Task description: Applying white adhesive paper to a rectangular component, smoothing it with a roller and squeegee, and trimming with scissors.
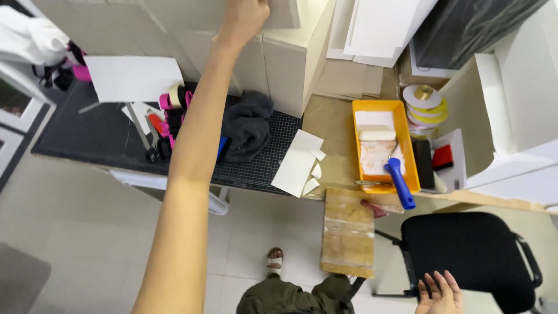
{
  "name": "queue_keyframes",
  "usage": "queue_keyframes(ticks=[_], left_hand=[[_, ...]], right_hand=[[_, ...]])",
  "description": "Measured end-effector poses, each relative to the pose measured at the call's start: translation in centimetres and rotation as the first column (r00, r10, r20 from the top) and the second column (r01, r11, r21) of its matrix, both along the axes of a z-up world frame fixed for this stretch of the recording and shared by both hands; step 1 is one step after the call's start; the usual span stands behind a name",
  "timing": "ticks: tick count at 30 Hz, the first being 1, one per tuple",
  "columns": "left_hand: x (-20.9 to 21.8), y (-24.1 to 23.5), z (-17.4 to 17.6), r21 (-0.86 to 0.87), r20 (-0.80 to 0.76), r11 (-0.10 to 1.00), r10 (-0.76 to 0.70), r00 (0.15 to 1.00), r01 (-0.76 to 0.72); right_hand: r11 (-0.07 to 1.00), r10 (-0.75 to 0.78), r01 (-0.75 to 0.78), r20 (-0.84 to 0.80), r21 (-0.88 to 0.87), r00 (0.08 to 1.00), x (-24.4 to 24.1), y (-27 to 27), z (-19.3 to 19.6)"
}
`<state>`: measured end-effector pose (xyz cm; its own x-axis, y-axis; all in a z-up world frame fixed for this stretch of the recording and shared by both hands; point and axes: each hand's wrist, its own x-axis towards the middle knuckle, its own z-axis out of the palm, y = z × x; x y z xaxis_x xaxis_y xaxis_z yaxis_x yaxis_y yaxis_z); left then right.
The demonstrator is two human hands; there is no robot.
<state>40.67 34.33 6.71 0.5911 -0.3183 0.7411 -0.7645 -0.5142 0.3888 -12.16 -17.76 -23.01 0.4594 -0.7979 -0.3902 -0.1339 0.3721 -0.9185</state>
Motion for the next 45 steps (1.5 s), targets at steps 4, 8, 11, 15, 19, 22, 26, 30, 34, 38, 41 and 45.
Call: queue_keyframes(ticks=[4, 8, 11, 15, 19, 22, 26, 30, 34, 38, 41, 45], left_hand=[[-2.2, 8.7, -1.8, -0.220, -0.129, 0.951, -0.250, 0.960, 0.218], [-14.0, 18.3, -6.4, -0.388, -0.186, 0.860, -0.426, 0.885, 0.332], [-25.1, 15.2, -11.9, -0.566, -0.212, 0.737, -0.564, 0.798, 0.371], [-38.3, 4.9, -19.0, -0.798, -0.189, 0.497, -0.743, 0.642, 0.340], [-48.1, -5.6, -24.4, -0.954, -0.111, 0.224, -0.880, 0.463, 0.198], [-51.1, -9.4, -27.4, -0.998, -0.009, 0.029, -0.941, 0.338, 0.056], [-54.7, -10.6, -32.6, -0.977, 0.100, -0.138, -0.970, 0.221, -0.162], [-57.0, -7.1, -47.5, -0.610, -0.778, 0.617, -0.588, 0.223, -0.497], [-58.5, -8.1, -46.0, -0.262, -0.963, 0.764, -0.170, 0.208, -0.589], [-60.4, -14.5, -31.8, -0.363, -0.888, 0.905, -0.264, 0.376, -0.223], [-57.1, -17.3, -29.6, -0.082, -0.797, 0.995, -0.096, 0.596, 0.051], [-53.9, -20.8, -31.2, 0.290, -0.627, 0.955, 0.243, 0.740, -0.067]], right_hand=[[1.000, 0.017, -0.021, 0.175, 0.021, 0.984, -1.8, 6.9, 4.2], [0.989, 0.122, -0.103, 0.204, -0.105, 0.971, -2.1, 13.3, 14.3], [0.870, 0.412, -0.282, 0.280, -0.404, 0.867, -3.7, 15.2, 19.1], [0.617, 0.762, -0.531, 0.272, -0.580, 0.588, -7.0, 13.8, 20.2], [0.593, 0.803, -0.732, 0.185, -0.334, 0.567, -14.0, 8.8, 15.9], [0.567, 0.794, -0.809, -0.158, -0.156, 0.587, -16.3, 7.2, 13.3], [0.241, 0.909, -0.838, -0.190, -0.490, 0.372, -14.7, 8.1, 15.2], [-0.094, 0.812, -0.681, -0.452, -0.727, 0.370, -12.6, 9.9, 11.5], [-0.372, 0.579, -0.651, -0.713, -0.662, 0.395, -7.5, 14.3, 6.8], [-0.492, 0.479, -0.652, -0.804, -0.577, 0.351, -1.9, 14.8, 2.1], [-0.516, 0.449, -0.653, -0.825, -0.554, 0.344, 2.1, 14.2, -0.3], [-0.523, 0.539, -0.781, -0.842, -0.341, 0.006, 4.6, 11.9, 1.5]])
